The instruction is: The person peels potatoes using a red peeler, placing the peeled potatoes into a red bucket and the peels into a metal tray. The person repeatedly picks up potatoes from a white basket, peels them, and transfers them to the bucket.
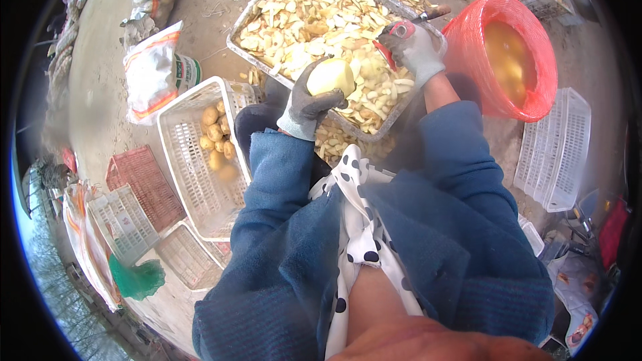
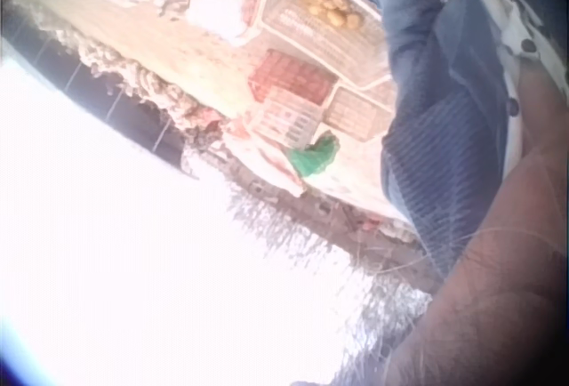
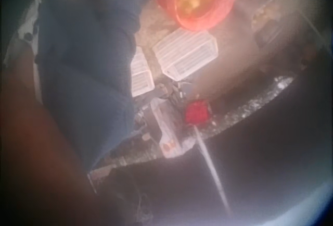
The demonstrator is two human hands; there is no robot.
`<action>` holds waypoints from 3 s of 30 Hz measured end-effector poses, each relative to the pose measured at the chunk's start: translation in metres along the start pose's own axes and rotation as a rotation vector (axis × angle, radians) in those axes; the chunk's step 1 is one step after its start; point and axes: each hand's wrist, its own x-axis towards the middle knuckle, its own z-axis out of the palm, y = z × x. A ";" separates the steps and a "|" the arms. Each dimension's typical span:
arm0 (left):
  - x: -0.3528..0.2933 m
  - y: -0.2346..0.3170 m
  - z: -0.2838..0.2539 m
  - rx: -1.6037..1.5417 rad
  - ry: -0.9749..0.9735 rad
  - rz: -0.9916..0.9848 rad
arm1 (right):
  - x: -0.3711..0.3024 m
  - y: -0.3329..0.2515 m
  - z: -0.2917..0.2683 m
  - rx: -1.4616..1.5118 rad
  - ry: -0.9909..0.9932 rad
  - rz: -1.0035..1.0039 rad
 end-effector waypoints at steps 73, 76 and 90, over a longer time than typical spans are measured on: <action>-0.038 0.070 0.031 0.983 0.358 0.519 | 0.034 0.086 0.017 -0.123 -0.151 -0.168; -0.152 0.082 -0.095 0.836 0.916 0.574 | 0.014 0.061 0.027 0.277 -0.283 0.048; -0.306 -0.144 -0.348 0.710 1.181 -1.033 | -0.001 0.041 0.061 0.359 -0.158 0.336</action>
